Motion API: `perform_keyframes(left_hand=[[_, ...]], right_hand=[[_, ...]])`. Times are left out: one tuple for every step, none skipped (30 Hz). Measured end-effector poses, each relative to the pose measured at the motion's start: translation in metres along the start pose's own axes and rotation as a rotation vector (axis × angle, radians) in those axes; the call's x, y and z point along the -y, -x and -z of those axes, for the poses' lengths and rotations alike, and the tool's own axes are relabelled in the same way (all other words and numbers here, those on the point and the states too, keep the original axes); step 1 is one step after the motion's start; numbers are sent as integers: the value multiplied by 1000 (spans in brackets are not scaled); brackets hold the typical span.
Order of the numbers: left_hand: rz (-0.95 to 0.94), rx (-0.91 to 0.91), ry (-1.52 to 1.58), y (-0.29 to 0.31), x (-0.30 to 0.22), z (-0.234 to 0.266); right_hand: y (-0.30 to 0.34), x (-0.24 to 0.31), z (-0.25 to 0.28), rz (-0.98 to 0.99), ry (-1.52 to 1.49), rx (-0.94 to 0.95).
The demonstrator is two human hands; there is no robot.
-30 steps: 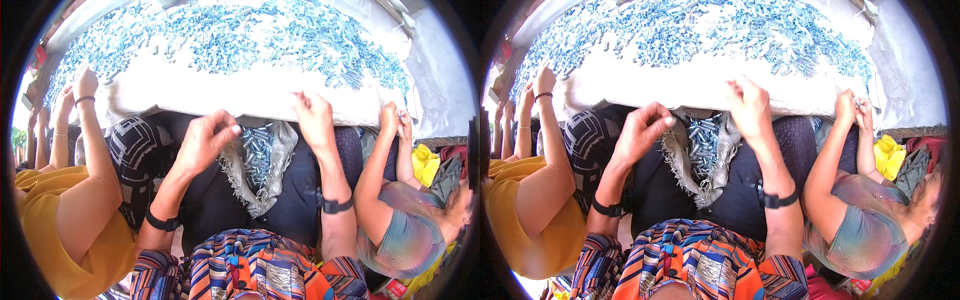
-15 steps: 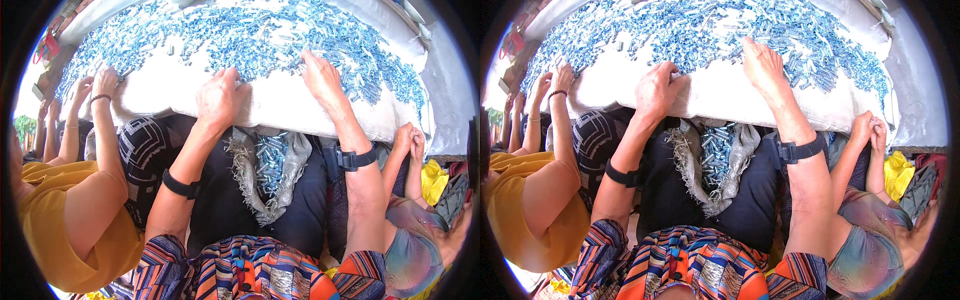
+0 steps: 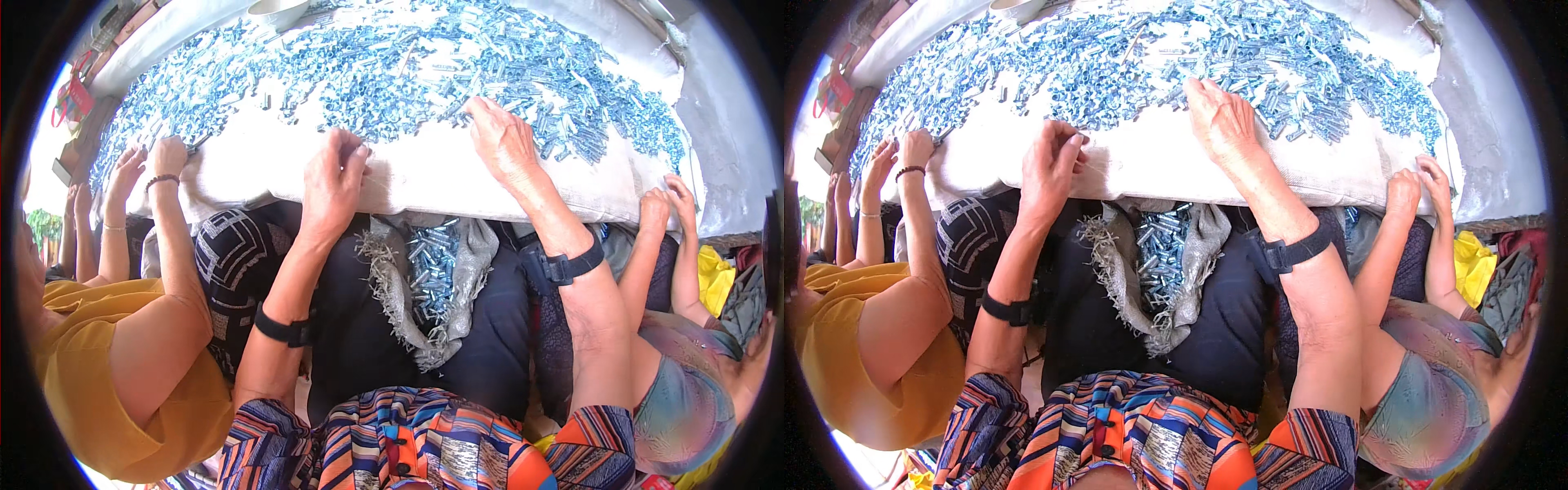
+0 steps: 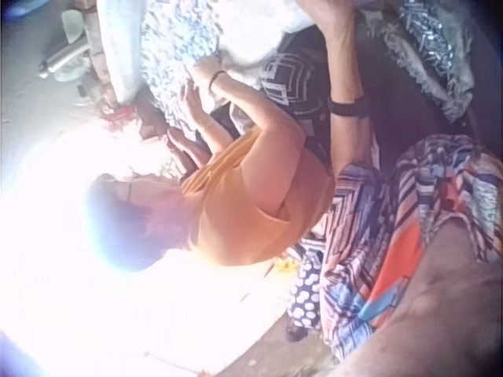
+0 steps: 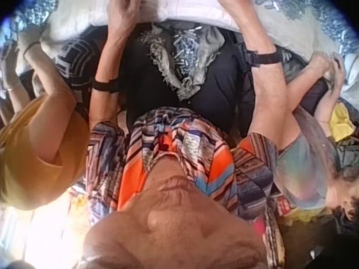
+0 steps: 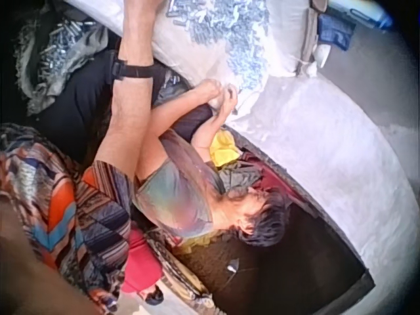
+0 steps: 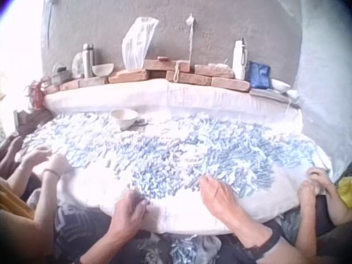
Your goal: Manually assemble small metal bolt-like components by inserting and securing pieces together.
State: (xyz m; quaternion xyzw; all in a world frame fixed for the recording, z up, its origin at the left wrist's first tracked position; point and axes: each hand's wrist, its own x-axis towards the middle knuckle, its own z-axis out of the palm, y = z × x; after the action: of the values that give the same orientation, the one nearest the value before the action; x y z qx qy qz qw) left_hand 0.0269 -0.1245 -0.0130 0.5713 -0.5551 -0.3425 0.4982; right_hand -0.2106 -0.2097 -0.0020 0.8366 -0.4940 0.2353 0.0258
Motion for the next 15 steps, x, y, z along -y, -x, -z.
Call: perform_keyframes(left_hand=[[45,58,185,3,-1,3],[42,58,184,6,-3,5],[122,80,309,9,-10,6],[201,103,434,12,-15,6],[198,103,436,16,-16,5],[227,130,458,19,-15,4],[257,157,480,21,-15,3],[254,162,481,23,-16,1],[275,186,467,25,-17,0],[296,210,453,27,-18,0],[288,216,458,29,-17,-1],[293,213,461,31,-18,-1],[309,220,503,32,-19,-1],[327,227,545,34,-21,-2],[335,220,542,36,-24,-2]], right_hand=[[1,2,0,25,-28,-64],[3,4,0,26,-28,-67],[5,5,2,-40,-60,-52],[7,5,4,-105,-92,-37],[8,6,4,-104,-89,-39],[11,6,4,-96,-69,-17],[13,5,4,-89,-49,5],[12,3,4,-92,-46,3],[8,3,5,-74,-60,7],[6,5,7,-57,-73,11],[6,7,7,-59,-74,10],[5,13,10,-108,-100,-12],[5,18,13,-158,-125,-34],[8,21,18,-158,-125,-25],[12,30,24,-320,-527,96]])
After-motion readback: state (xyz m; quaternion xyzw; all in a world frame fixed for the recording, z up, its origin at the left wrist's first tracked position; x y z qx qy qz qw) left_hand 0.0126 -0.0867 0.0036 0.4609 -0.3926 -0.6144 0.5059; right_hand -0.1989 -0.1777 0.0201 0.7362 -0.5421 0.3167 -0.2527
